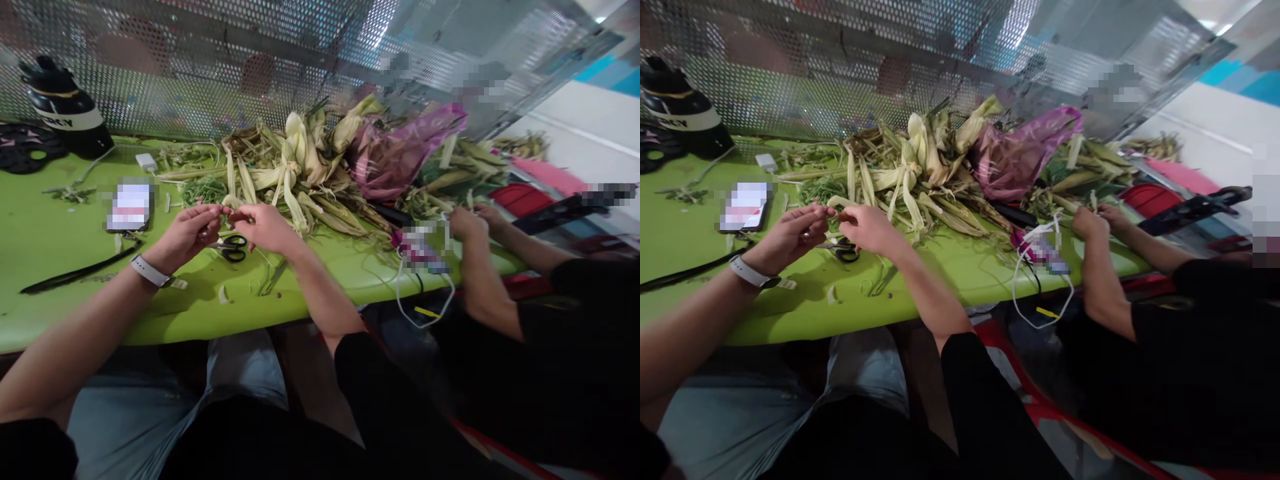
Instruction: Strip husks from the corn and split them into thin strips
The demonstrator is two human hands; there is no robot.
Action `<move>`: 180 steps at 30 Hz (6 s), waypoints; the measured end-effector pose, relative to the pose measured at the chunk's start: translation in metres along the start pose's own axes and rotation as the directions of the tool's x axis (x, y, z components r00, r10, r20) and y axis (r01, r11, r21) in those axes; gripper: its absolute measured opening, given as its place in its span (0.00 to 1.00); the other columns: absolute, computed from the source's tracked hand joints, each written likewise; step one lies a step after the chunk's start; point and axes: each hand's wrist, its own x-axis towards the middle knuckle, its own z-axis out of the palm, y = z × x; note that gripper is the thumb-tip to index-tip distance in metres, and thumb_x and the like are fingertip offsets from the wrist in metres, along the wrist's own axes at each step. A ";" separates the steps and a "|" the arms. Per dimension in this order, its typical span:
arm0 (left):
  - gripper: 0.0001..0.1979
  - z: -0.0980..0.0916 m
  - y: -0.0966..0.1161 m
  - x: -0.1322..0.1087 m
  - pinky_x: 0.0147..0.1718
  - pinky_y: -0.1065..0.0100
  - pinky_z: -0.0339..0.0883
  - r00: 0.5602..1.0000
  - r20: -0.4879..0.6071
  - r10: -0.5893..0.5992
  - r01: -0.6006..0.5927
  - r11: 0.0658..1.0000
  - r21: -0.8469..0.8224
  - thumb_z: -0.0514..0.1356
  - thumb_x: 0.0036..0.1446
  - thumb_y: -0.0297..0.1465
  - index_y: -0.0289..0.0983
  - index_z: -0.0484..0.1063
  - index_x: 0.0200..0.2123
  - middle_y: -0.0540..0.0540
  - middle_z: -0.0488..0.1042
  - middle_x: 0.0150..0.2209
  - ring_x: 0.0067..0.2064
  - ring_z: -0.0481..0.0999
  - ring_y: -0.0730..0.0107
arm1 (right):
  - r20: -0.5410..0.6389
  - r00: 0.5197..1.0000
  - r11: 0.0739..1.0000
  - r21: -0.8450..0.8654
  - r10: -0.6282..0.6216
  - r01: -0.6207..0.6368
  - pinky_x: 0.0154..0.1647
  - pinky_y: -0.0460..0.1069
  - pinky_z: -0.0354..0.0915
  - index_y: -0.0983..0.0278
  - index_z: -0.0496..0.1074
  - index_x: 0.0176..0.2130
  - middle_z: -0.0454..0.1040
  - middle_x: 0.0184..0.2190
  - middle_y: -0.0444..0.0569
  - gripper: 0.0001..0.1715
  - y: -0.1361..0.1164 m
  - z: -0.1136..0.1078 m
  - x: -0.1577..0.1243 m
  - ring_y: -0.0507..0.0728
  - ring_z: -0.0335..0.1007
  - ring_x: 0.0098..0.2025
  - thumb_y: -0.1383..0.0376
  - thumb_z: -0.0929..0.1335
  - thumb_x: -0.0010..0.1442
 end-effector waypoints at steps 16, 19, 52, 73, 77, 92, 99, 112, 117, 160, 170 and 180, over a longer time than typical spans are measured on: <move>0.09 0.013 0.011 -0.007 0.12 0.87 0.49 0.978 0.048 -0.204 0.209 0.938 -0.277 0.57 0.66 0.23 0.29 0.74 0.33 0.56 0.57 0.19 0.14 0.53 0.89 | -0.075 0.993 0.972 0.212 -0.090 0.104 0.23 0.42 0.63 0.57 0.69 0.57 0.74 0.36 0.42 0.22 0.031 0.034 0.035 0.46 0.59 0.24 0.56 0.69 0.66; 0.12 0.013 0.013 -0.007 0.12 0.87 0.48 0.979 0.035 -0.201 0.203 0.939 -0.277 0.55 0.68 0.23 0.30 0.73 0.31 0.56 0.57 0.19 0.14 0.52 0.89 | -0.114 0.978 0.977 0.097 -0.177 0.188 0.28 0.44 0.66 0.61 0.73 0.45 0.74 0.46 0.47 0.18 0.041 0.033 0.043 0.47 0.64 0.29 0.50 0.67 0.66; 0.13 -0.008 -0.023 0.014 0.39 0.71 0.68 0.918 -0.246 0.312 -0.245 0.932 0.267 0.71 0.52 0.41 0.37 0.82 0.35 0.46 0.79 0.35 0.37 0.75 0.73 | -0.221 0.944 0.969 -0.019 -0.246 0.248 0.25 0.46 0.51 0.63 0.68 0.36 0.57 0.18 0.34 0.13 0.019 0.035 0.019 0.47 0.52 0.21 0.56 0.69 0.63; 0.20 -0.004 -0.020 0.007 0.26 0.73 0.68 0.881 -0.107 0.462 -0.363 0.802 0.474 0.68 0.57 0.43 0.37 0.73 0.46 0.53 0.73 0.23 0.24 0.72 0.76 | -0.075 0.984 0.818 0.548 -0.161 0.176 0.14 0.41 0.49 0.64 0.68 0.37 0.59 0.15 0.32 0.12 0.012 0.016 0.020 0.44 0.50 0.14 0.58 0.70 0.62; 0.20 0.001 -0.020 0.001 0.27 0.72 0.71 0.853 0.038 0.521 -0.441 0.678 0.588 0.67 0.59 0.43 0.38 0.71 0.47 0.53 0.74 0.24 0.25 0.75 0.74 | -0.036 0.979 0.733 0.658 -0.200 0.174 0.11 0.41 0.47 0.62 0.65 0.37 0.52 0.12 0.28 0.10 0.007 0.013 0.015 0.44 0.43 0.11 0.59 0.69 0.64; 0.18 0.011 0.000 -0.011 0.32 0.65 0.72 0.968 0.054 0.246 -0.238 0.821 0.519 0.72 0.50 0.43 0.35 0.78 0.37 0.47 0.77 0.24 0.26 0.77 0.68 | 0.056 0.997 0.664 0.748 -0.059 -0.003 0.11 0.39 0.44 0.63 0.65 0.36 0.52 0.13 0.28 0.08 -0.006 0.005 0.007 0.42 0.38 0.11 0.64 0.69 0.63; 0.12 0.001 0.002 -0.005 0.40 0.64 0.71 0.932 0.056 0.357 -0.328 0.769 0.549 0.74 0.46 0.40 0.38 0.82 0.28 0.45 0.78 0.31 0.36 0.76 0.65 | 0.168 0.984 0.600 0.794 -0.055 -0.102 0.10 0.39 0.44 0.64 0.67 0.34 0.47 0.10 0.28 0.03 -0.004 -0.005 0.007 0.44 0.34 0.11 0.67 0.66 0.62; 0.07 -0.004 0.014 -0.009 0.45 0.63 0.70 0.945 0.233 0.229 -0.318 0.810 0.493 0.77 0.45 0.35 0.40 0.84 0.27 0.44 0.75 0.38 0.41 0.72 0.69 | 0.340 0.935 0.625 0.752 -0.098 -0.208 0.10 0.39 0.43 0.64 0.68 0.32 0.49 0.09 0.29 0.03 0.009 -0.003 0.015 0.44 0.33 0.10 0.67 0.65 0.59; 0.09 -0.008 0.008 -0.006 0.41 0.62 0.72 0.954 0.206 0.220 -0.290 0.857 0.426 0.77 0.44 0.36 0.39 0.83 0.25 0.44 0.78 0.37 0.37 0.75 0.69 | 0.308 0.951 0.557 0.792 -0.014 -0.248 0.10 0.41 0.40 0.64 0.67 0.34 0.46 0.10 0.29 0.09 0.008 0.004 0.020 0.45 0.31 0.11 0.66 0.61 0.66; 0.14 0.007 -0.007 -0.005 0.27 0.73 0.70 0.952 0.169 -0.257 0.135 0.843 0.520 0.75 0.46 0.39 0.34 0.82 0.29 0.45 0.80 0.27 0.26 0.74 0.75 | -0.121 0.950 0.737 0.605 -0.289 0.301 0.44 0.48 0.72 0.60 0.67 0.50 0.71 0.49 0.47 0.25 0.006 0.004 0.015 0.52 0.72 0.43 0.56 0.74 0.56; 0.09 0.002 0.001 -0.003 0.29 0.78 0.69 0.995 -0.025 -0.092 0.095 0.981 0.167 0.75 0.47 0.30 0.33 0.79 0.27 0.47 0.79 0.27 0.28 0.76 0.79 | -0.094 0.982 0.978 -0.145 -0.166 0.152 0.30 0.47 0.52 0.63 0.62 0.23 0.61 0.20 0.42 0.37 -0.004 -0.005 0.002 0.50 0.58 0.26 0.37 0.59 0.66; 0.08 -0.007 0.002 0.000 0.31 0.78 0.74 0.993 -0.012 -0.118 0.119 0.985 0.125 0.75 0.47 0.28 0.33 0.81 0.29 0.44 0.82 0.31 0.33 0.81 0.73 | -0.149 0.931 0.943 -0.071 -0.333 0.326 0.30 0.47 0.50 0.62 0.59 0.27 0.55 0.22 0.38 0.33 -0.001 -0.004 0.006 0.48 0.51 0.26 0.38 0.60 0.66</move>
